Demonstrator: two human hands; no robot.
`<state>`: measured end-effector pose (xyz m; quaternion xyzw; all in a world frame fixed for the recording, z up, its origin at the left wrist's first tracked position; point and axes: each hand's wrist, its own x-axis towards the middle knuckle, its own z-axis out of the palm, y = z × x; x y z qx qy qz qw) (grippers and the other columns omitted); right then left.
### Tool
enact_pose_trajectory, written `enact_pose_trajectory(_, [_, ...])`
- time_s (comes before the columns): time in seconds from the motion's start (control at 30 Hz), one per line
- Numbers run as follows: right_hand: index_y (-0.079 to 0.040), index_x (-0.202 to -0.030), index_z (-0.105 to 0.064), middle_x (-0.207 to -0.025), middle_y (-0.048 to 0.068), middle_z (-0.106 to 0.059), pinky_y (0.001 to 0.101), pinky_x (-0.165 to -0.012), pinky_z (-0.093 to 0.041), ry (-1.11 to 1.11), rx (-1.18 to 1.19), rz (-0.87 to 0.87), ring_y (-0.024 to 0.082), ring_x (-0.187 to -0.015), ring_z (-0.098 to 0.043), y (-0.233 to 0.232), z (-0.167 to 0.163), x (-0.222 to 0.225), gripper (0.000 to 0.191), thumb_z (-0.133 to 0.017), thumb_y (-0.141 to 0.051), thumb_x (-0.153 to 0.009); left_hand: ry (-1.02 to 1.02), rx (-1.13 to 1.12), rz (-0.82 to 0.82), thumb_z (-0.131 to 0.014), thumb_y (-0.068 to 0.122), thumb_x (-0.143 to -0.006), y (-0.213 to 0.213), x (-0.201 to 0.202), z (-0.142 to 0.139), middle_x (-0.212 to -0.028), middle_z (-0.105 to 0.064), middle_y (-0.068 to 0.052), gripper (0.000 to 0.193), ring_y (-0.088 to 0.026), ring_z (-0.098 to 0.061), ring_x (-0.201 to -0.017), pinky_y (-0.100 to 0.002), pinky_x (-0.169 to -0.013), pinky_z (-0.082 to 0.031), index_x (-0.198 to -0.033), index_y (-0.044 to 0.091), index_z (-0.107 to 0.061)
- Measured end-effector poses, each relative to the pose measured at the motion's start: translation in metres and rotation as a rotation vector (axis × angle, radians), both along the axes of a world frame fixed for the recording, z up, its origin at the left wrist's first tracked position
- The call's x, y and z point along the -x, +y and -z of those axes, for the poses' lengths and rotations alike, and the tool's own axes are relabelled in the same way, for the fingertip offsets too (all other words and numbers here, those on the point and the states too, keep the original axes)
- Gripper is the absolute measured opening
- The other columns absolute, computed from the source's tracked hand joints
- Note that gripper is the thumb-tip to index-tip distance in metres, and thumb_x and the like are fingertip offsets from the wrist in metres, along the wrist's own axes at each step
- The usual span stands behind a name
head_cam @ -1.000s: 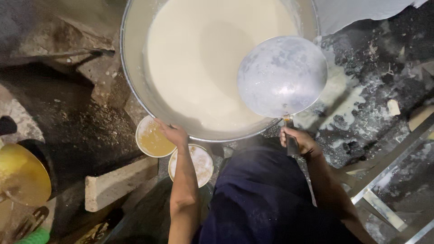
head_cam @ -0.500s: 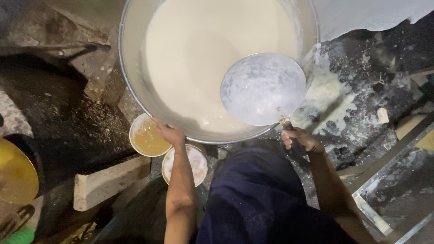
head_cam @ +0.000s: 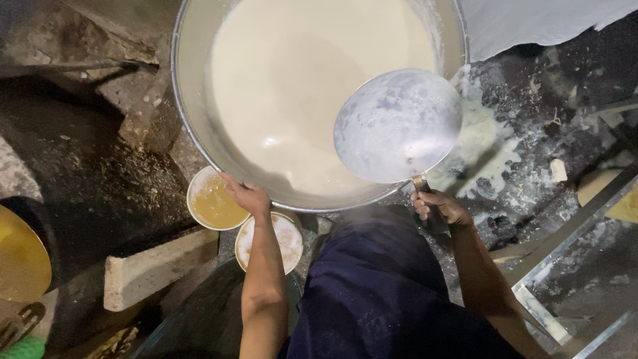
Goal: The person uses a ladle to scoop a yellowish liquid from a blue tub and pours it into a large metal pot containing a white liquid. They stir the mixture in the pot and repeat the scooping and pouring process several times.
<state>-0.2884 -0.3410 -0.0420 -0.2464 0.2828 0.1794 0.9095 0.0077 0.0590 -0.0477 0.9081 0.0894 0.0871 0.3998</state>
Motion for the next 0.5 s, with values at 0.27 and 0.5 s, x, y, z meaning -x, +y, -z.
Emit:
enact_pose_trajectory(0.27, [-0.001, -0.122, -0.059, -0.081, 0.000, -0.063, 0.0263, -0.060, -0.056, 0.201, 0.367, 0.120, 0.012, -0.067, -0.063, 0.033, -0.055, -0.003, 0.047, -0.075, -0.017, -0.081, 0.032, 0.018, -0.011, -0.051, 0.001, -0.096, 0.000, 0.000, 0.000, -0.120, -0.048, -0.019, 0.081, -0.032, -0.054, -0.107, -0.043, -0.100, -0.044, -0.168, 0.010, -0.014])
enact_pose_trajectory(0.5, [-0.005, -0.118, -0.055, -0.076, -0.003, -0.054, 0.0271, -0.049, -0.045, 0.130, 0.383, 0.077, 0.010, -0.058, -0.051, 0.025, -0.024, -0.002, 0.037, -0.072, -0.024, -0.091, -0.069, -0.014, 0.003, -0.052, -0.003, -0.090, 0.000, 0.002, 0.001, -0.118, -0.052, -0.022, 0.084, -0.036, -0.055, -0.106, -0.045, -0.098, -0.045, -0.166, 0.007, -0.019])
